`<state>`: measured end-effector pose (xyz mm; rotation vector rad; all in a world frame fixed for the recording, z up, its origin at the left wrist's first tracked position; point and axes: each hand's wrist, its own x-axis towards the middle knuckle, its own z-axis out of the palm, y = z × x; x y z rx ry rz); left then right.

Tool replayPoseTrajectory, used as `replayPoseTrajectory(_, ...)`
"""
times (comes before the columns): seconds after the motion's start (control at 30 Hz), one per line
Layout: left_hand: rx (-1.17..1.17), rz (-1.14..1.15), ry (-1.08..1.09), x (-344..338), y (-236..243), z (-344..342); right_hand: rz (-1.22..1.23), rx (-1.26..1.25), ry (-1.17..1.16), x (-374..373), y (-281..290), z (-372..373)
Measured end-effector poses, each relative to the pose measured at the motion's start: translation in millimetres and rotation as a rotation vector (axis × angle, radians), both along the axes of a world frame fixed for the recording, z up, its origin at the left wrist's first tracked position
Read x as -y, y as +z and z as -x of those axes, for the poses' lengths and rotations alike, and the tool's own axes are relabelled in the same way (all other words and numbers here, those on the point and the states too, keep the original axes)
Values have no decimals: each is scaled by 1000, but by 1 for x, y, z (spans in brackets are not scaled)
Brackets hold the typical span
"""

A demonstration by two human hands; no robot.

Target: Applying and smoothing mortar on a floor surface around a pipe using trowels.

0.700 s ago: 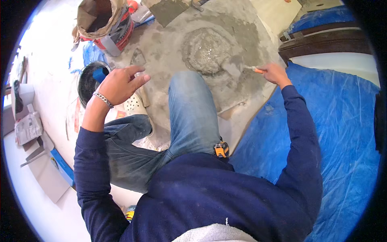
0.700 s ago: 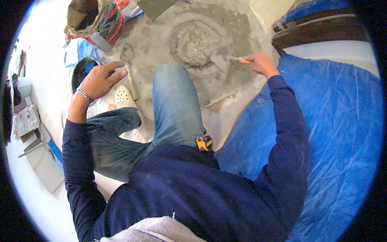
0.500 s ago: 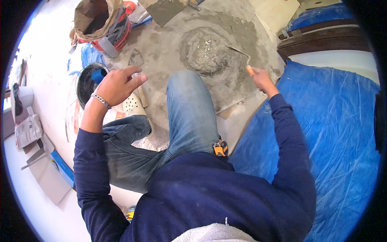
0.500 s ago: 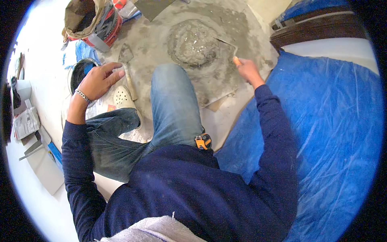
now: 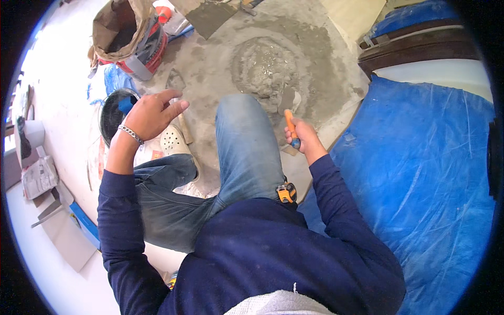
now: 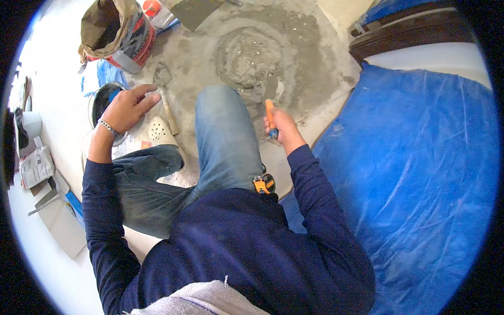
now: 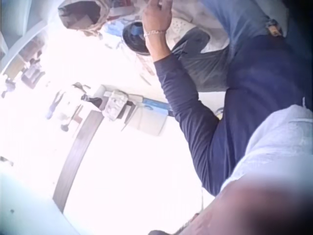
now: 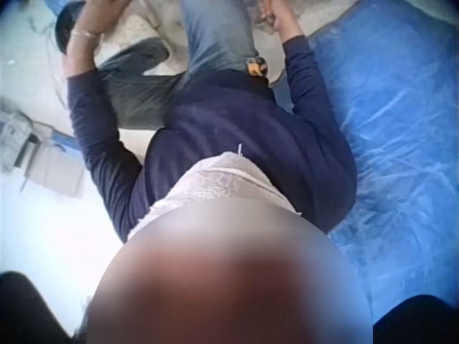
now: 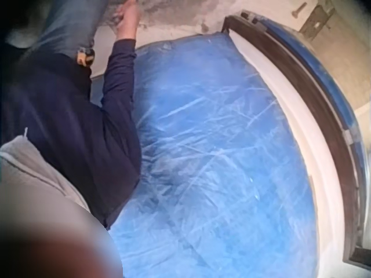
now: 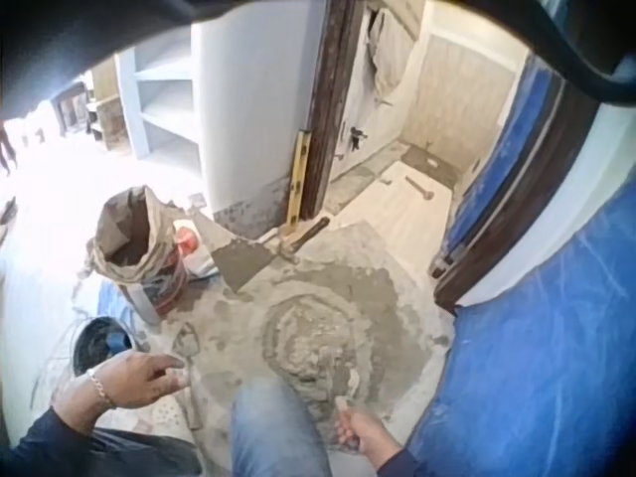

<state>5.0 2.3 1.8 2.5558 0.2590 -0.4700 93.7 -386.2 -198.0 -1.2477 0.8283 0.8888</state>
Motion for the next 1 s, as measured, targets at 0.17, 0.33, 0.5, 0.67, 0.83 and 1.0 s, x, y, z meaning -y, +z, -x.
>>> replayPoseTrajectory(0.17, 35, 45, 11, -2, -5, 1, 425, 506, 563, 33, -10, -19)
replayPoseTrajectory(0.33, 14, 11, 17, -6, -3, 6, 648, 842, 898, 83, 12, -49)
replayPoseTrajectory(0.5, 10, 14, 37, -4, -1, 9, 726, 737, 1531, 87, 36, -82)
replayPoseTrajectory(0.67, -6, 25, 1, 0, -1, 4, 902, 657, 1591, 88, 46, -125)
replayPoseTrajectory(0.83, 40, 25, 13, -3, -1, 10, 1043, 706, 1555, 81, 68, -132)
replayPoseTrajectory(1.0, 33, 20, 26, -7, -1, 14, 974, 837, 1358, 93, 69, -115)
